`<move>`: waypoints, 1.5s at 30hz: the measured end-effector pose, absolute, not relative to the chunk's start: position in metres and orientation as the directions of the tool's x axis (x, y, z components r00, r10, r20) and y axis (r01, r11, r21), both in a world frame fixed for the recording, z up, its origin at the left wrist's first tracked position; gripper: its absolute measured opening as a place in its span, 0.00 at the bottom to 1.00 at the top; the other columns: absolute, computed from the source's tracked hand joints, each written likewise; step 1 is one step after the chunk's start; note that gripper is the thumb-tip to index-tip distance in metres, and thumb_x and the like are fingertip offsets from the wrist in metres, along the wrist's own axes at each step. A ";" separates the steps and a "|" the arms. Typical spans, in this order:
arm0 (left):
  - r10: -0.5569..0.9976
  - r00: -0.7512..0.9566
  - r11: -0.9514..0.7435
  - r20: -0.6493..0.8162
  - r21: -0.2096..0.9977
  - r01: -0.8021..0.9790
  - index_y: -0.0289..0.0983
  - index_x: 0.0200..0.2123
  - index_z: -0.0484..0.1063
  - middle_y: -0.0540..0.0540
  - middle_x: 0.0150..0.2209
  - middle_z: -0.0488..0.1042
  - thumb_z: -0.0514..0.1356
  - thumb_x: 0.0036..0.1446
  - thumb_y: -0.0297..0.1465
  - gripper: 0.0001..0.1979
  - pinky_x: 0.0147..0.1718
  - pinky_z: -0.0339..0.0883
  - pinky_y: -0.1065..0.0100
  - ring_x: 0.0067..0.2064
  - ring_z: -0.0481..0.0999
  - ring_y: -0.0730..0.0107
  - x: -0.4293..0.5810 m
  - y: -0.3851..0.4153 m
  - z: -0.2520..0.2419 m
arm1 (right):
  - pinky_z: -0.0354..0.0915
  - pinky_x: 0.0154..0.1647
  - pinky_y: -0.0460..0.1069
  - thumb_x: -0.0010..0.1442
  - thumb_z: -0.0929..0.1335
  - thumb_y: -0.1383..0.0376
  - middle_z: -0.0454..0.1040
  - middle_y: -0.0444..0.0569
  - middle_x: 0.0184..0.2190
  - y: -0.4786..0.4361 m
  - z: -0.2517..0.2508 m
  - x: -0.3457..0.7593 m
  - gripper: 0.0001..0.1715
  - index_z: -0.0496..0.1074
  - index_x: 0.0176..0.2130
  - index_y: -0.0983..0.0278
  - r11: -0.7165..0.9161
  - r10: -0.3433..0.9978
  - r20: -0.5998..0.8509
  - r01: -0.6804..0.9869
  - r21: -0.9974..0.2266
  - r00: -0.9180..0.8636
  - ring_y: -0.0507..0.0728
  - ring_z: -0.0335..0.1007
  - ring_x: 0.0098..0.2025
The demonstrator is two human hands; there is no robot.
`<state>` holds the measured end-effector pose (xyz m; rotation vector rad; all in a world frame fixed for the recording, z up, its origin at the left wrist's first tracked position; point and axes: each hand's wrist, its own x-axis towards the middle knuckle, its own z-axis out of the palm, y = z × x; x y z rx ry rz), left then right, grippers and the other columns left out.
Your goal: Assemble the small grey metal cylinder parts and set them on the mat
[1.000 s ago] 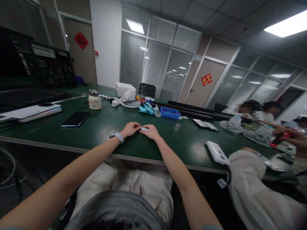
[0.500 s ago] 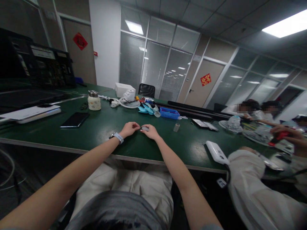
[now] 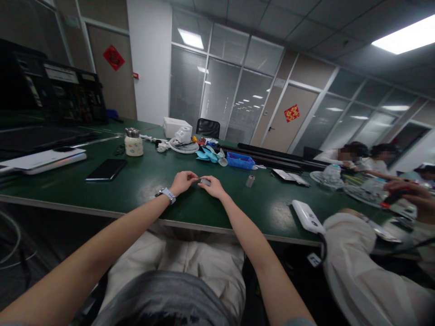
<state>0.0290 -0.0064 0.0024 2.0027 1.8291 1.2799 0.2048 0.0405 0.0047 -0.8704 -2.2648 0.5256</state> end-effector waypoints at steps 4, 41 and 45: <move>0.874 -0.102 -0.235 0.474 0.597 0.767 0.38 0.34 0.79 0.46 0.30 0.80 0.61 0.51 0.37 0.11 0.31 0.65 0.69 0.33 0.76 0.64 0.028 -0.006 0.002 | 0.63 0.48 0.49 0.54 0.71 0.60 0.73 0.48 0.43 0.041 0.004 0.205 0.18 0.74 0.45 0.62 0.698 0.703 0.434 0.428 -0.574 -0.563 0.55 0.69 0.45; 0.853 -0.064 -0.337 0.518 0.640 0.690 0.39 0.49 0.75 0.44 0.41 0.79 0.58 0.56 0.38 0.19 0.33 0.67 0.69 0.29 0.75 0.69 0.030 -0.006 0.002 | 0.64 0.45 0.46 0.57 0.68 0.58 0.76 0.49 0.41 0.049 0.003 0.203 0.18 0.72 0.46 0.64 0.658 0.739 0.497 0.328 -0.678 -0.454 0.52 0.71 0.42; 0.903 -0.046 -0.285 0.427 0.677 0.678 0.41 0.60 0.63 0.44 0.48 0.76 0.59 0.56 0.38 0.28 0.33 0.68 0.70 0.26 0.75 0.73 0.033 -0.006 0.000 | 0.64 0.45 0.48 0.58 0.66 0.59 0.74 0.55 0.44 0.067 0.007 0.224 0.22 0.68 0.49 0.68 0.533 0.841 0.511 0.425 -0.732 -0.176 0.54 0.71 0.43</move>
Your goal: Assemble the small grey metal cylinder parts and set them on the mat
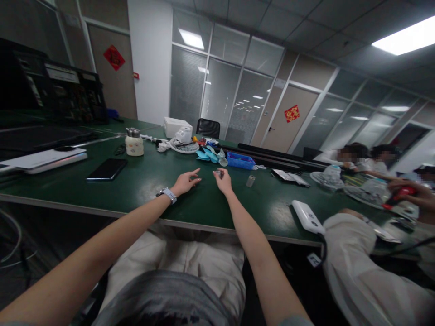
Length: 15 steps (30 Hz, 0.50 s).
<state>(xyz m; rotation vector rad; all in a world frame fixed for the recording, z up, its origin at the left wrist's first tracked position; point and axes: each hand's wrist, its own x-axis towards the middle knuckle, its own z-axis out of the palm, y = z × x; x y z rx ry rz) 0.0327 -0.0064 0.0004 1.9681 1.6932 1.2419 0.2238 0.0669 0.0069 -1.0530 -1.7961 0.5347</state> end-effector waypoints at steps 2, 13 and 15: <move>0.912 -0.030 -0.277 0.408 0.669 0.690 0.41 0.60 0.63 0.44 0.47 0.77 0.58 0.56 0.39 0.28 0.33 0.68 0.70 0.27 0.76 0.72 0.033 -0.007 0.000 | 0.64 0.46 0.50 0.58 0.67 0.59 0.74 0.55 0.45 0.076 0.007 0.243 0.21 0.67 0.49 0.66 0.486 0.850 0.520 0.503 -0.715 -0.082 0.56 0.71 0.45; 0.901 0.015 -0.325 0.434 0.651 0.686 0.38 0.46 0.76 0.45 0.38 0.79 0.56 0.56 0.43 0.20 0.32 0.67 0.68 0.28 0.76 0.68 0.032 -0.006 -0.002 | 0.61 0.44 0.53 0.54 0.69 0.56 0.74 0.58 0.41 0.085 0.011 0.297 0.23 0.67 0.46 0.65 0.108 0.831 0.456 0.712 -0.694 0.319 0.61 0.70 0.43; 0.900 0.016 -0.326 0.436 0.648 0.689 0.38 0.44 0.77 0.45 0.36 0.80 0.56 0.56 0.43 0.19 0.32 0.67 0.68 0.28 0.75 0.68 0.032 -0.006 -0.002 | 0.61 0.43 0.52 0.52 0.71 0.60 0.74 0.56 0.40 0.083 0.013 0.296 0.22 0.66 0.46 0.65 0.132 0.852 0.445 0.708 -0.694 0.277 0.60 0.70 0.42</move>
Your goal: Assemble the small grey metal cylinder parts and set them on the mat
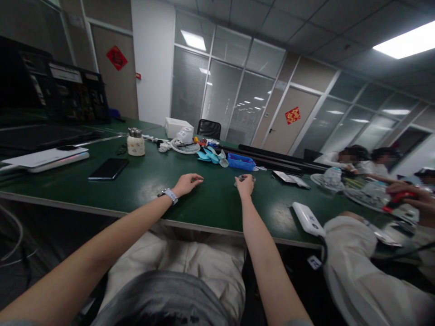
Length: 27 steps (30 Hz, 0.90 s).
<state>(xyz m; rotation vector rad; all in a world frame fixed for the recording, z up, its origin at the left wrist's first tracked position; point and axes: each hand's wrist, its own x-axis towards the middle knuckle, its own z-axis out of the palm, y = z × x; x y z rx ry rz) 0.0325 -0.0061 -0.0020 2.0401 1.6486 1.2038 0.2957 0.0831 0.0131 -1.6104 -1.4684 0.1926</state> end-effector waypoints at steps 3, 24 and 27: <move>0.898 0.012 -0.325 0.440 0.646 0.691 0.38 0.42 0.77 0.45 0.35 0.80 0.57 0.55 0.43 0.19 0.32 0.67 0.68 0.29 0.76 0.67 0.033 -0.007 -0.001 | 0.61 0.45 0.51 0.50 0.72 0.64 0.71 0.57 0.43 0.079 0.015 0.292 0.23 0.65 0.45 0.65 0.175 0.847 0.482 0.740 -0.650 0.224 0.61 0.69 0.44; 0.894 0.011 -0.325 0.449 0.629 0.706 0.38 0.36 0.77 0.46 0.32 0.79 0.57 0.55 0.42 0.15 0.31 0.66 0.69 0.30 0.75 0.67 0.033 -0.006 -0.001 | 0.58 0.50 0.57 0.54 0.65 0.67 0.64 0.60 0.51 0.077 0.019 0.290 0.33 0.55 0.59 0.63 -0.001 0.653 0.623 0.823 -0.568 0.431 0.65 0.62 0.52; 0.893 0.010 -0.323 0.449 0.626 0.709 0.38 0.35 0.78 0.46 0.32 0.79 0.57 0.55 0.42 0.15 0.31 0.66 0.69 0.30 0.75 0.67 0.033 -0.006 -0.001 | 0.55 0.52 0.59 0.53 0.66 0.63 0.58 0.66 0.57 0.079 0.018 0.296 0.37 0.54 0.60 0.66 -0.162 0.603 0.528 0.740 -0.653 0.598 0.68 0.55 0.58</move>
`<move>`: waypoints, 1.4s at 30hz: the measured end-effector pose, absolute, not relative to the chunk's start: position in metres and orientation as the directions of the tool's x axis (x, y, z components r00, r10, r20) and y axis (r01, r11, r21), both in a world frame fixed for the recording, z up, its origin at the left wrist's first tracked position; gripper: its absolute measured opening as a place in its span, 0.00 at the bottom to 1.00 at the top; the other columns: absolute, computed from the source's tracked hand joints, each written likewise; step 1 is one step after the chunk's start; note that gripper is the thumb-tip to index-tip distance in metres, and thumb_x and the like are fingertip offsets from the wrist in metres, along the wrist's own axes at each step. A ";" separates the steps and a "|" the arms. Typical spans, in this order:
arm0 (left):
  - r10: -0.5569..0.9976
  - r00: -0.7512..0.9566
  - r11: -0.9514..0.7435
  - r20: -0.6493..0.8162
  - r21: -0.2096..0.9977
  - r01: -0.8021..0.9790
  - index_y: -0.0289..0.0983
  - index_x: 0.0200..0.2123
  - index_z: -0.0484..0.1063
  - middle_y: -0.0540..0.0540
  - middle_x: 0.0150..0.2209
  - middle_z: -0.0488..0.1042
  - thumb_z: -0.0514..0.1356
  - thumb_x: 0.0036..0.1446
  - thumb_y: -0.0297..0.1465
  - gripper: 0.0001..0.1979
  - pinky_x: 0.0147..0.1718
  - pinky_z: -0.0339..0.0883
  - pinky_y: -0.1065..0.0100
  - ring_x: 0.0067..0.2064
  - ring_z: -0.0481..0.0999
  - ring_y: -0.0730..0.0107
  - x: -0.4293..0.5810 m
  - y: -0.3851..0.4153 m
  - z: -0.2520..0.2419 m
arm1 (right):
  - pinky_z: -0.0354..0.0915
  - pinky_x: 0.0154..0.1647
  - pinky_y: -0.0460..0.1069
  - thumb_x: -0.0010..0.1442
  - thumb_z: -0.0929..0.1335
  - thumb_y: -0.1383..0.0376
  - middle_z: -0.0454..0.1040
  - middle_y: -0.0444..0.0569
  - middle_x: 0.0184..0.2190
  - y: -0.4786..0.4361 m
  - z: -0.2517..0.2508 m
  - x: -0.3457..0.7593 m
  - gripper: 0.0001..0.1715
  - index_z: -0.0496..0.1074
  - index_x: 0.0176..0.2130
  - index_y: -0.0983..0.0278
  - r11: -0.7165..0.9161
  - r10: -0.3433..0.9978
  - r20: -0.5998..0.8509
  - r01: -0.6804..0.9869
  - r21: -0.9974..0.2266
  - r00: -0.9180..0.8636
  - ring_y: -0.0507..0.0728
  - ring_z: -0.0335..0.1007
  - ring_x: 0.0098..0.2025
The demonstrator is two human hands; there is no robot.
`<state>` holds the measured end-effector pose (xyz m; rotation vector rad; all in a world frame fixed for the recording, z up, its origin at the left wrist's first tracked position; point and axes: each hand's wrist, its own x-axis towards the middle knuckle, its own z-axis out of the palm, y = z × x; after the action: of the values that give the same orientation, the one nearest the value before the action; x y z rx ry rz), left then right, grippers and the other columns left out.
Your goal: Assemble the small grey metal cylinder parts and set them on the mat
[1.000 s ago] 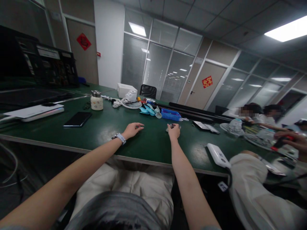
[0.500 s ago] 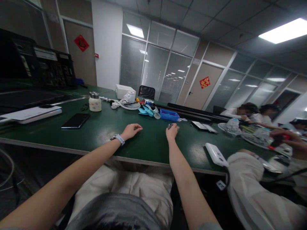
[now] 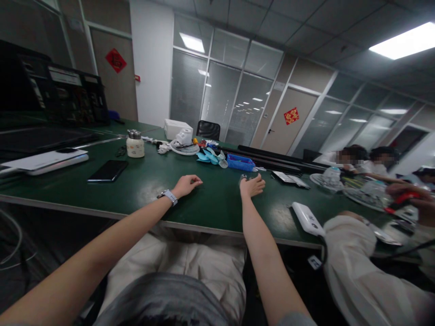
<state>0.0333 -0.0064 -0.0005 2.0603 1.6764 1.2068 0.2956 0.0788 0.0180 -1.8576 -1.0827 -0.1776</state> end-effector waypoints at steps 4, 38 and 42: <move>0.890 0.010 -0.326 0.455 0.622 0.712 0.38 0.35 0.78 0.46 0.32 0.79 0.58 0.54 0.42 0.15 0.31 0.65 0.69 0.30 0.75 0.66 0.034 -0.008 0.001 | 0.54 0.53 0.60 0.54 0.67 0.61 0.65 0.65 0.54 0.089 0.013 0.309 0.33 0.60 0.57 0.67 -0.283 0.721 0.293 0.652 -0.703 0.629 0.67 0.59 0.57; 0.702 -0.091 -0.345 0.706 0.449 0.824 0.42 0.46 0.76 0.44 0.42 0.78 0.57 0.59 0.37 0.14 0.49 0.57 0.60 0.48 0.71 0.60 0.045 -0.023 0.018 | 0.66 0.44 0.47 0.55 0.69 0.51 0.79 0.43 0.38 0.027 0.010 0.200 0.22 0.71 0.49 0.54 0.607 0.762 0.543 0.682 -0.408 -0.354 0.55 0.74 0.41; 0.702 -0.058 -0.398 0.710 0.458 0.795 0.41 0.45 0.76 0.46 0.43 0.79 0.57 0.59 0.35 0.12 0.50 0.56 0.61 0.48 0.71 0.61 0.046 -0.023 0.018 | 0.64 0.45 0.49 0.55 0.69 0.52 0.79 0.45 0.38 0.019 0.013 0.194 0.21 0.72 0.46 0.56 0.649 0.718 0.550 0.696 -0.307 -0.426 0.57 0.74 0.41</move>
<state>0.0461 -0.0226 0.0181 2.2201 1.7720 1.5562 0.1939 0.0192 0.0127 -1.0933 -2.2044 0.0421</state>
